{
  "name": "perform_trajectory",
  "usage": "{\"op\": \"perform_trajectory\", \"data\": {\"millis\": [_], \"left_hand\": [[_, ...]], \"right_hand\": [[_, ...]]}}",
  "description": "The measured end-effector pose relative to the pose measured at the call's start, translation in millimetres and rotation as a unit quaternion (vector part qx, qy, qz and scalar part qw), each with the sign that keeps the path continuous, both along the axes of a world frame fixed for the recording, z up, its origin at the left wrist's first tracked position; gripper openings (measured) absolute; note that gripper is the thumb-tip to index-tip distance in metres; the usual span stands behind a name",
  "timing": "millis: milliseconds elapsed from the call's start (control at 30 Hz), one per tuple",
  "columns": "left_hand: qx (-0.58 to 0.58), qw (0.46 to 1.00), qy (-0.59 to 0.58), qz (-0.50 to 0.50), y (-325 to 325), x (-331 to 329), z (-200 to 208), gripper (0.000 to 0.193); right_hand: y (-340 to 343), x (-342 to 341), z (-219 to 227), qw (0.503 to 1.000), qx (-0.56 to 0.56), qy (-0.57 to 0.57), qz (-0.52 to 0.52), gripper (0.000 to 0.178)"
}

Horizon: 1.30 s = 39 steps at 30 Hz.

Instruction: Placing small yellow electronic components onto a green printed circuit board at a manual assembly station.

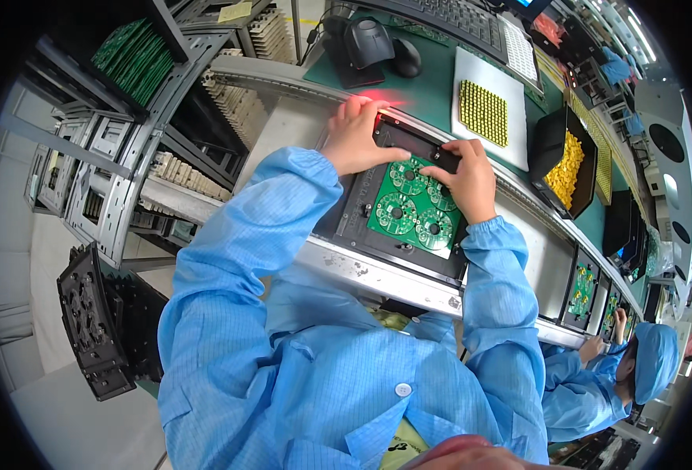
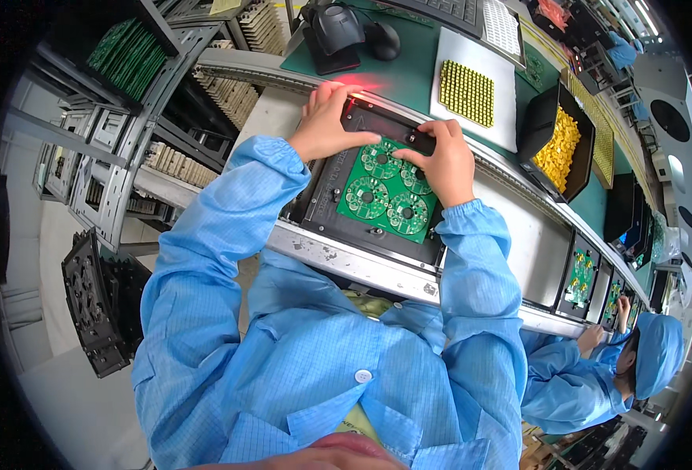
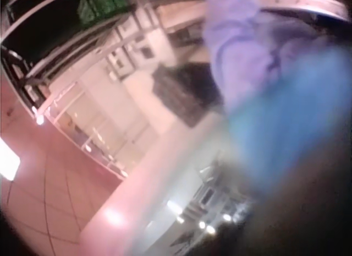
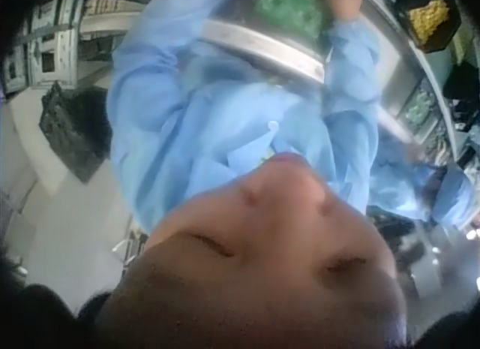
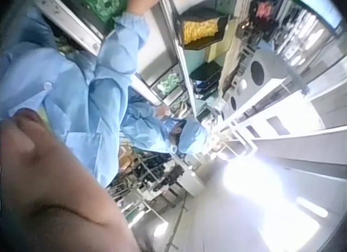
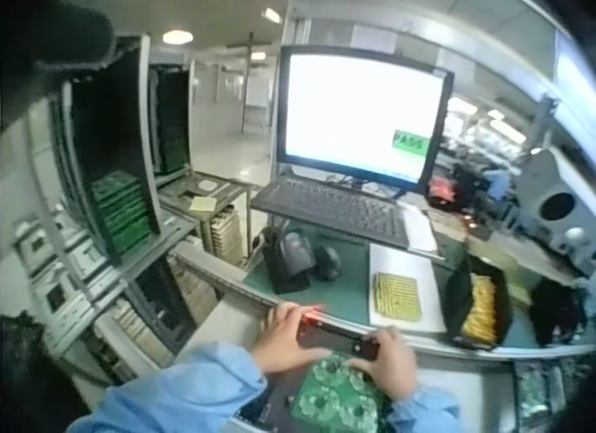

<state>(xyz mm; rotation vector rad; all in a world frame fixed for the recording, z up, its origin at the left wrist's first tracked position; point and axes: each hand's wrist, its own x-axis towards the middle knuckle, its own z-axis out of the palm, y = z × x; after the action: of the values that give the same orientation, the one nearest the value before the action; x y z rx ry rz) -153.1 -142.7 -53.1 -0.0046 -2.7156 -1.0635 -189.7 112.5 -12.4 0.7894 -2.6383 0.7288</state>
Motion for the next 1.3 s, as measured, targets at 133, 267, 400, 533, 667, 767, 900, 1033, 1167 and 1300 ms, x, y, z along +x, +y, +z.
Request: {"op": "perform_trajectory", "data": {"millis": [133, 267, 400, 533, 667, 767, 900, 1033, 1167, 1300], "left_hand": [[-0.047, 0.999, 0.009, -0.025, 13.6, 12.1, 6.4, 0.109], [-0.064, 0.998, 0.003, -0.018, 16.7, 11.0, 3.2, 0.11], [-0.057, 0.997, -0.041, -0.016, 18.3, 9.9, 3.4, 0.107], [-0.06, 0.997, -0.045, -0.014, 18.5, 14.2, 8.3, 0.107], [-0.078, 0.997, -0.027, 0.006, 19.5, 16.4, 4.7, 0.108], [-0.091, 0.996, -0.011, 0.006, 19.0, 17.3, 5.6, 0.106], [-0.124, 0.991, 0.052, 0.022, 21.5, 24.9, 18.0, 0.072], [-0.141, 0.979, 0.145, 0.008, 32.2, 27.4, 24.2, 0.021], [-0.146, 0.976, 0.161, -0.014, 33.3, 27.5, 24.0, 0.007], [-0.139, 0.979, 0.147, 0.001, 35.4, 28.5, 25.1, 0.006]], "right_hand": [[5.0, -1.3, -6.8, 0.999, -0.012, 0.012, -0.03, 0.063], [0.5, 3.1, -3.0, 0.999, -0.017, 0.005, -0.05, 0.061], [5.3, 0.7, 1.2, 0.976, 0.082, 0.203, 0.003, 0.048], [26.1, 25.6, 17.6, 0.996, 0.069, -0.044, 0.018, 0.034], [40.8, 76.5, 5.3, 0.982, 0.141, -0.057, 0.114, 0.077], [36.6, 88.9, -3.9, 0.968, 0.215, -0.044, 0.119, 0.091], [34.5, 81.3, -10.9, 0.97, 0.215, -0.034, 0.109, 0.09], [37.9, 82.8, -14.6, 0.969, 0.22, -0.031, 0.107, 0.092], [37.5, 80.9, -15.9, 0.971, 0.21, -0.028, 0.111, 0.094], [42.4, 75.0, -12.5, 0.992, 0.074, -0.027, 0.102, 0.078]]}}
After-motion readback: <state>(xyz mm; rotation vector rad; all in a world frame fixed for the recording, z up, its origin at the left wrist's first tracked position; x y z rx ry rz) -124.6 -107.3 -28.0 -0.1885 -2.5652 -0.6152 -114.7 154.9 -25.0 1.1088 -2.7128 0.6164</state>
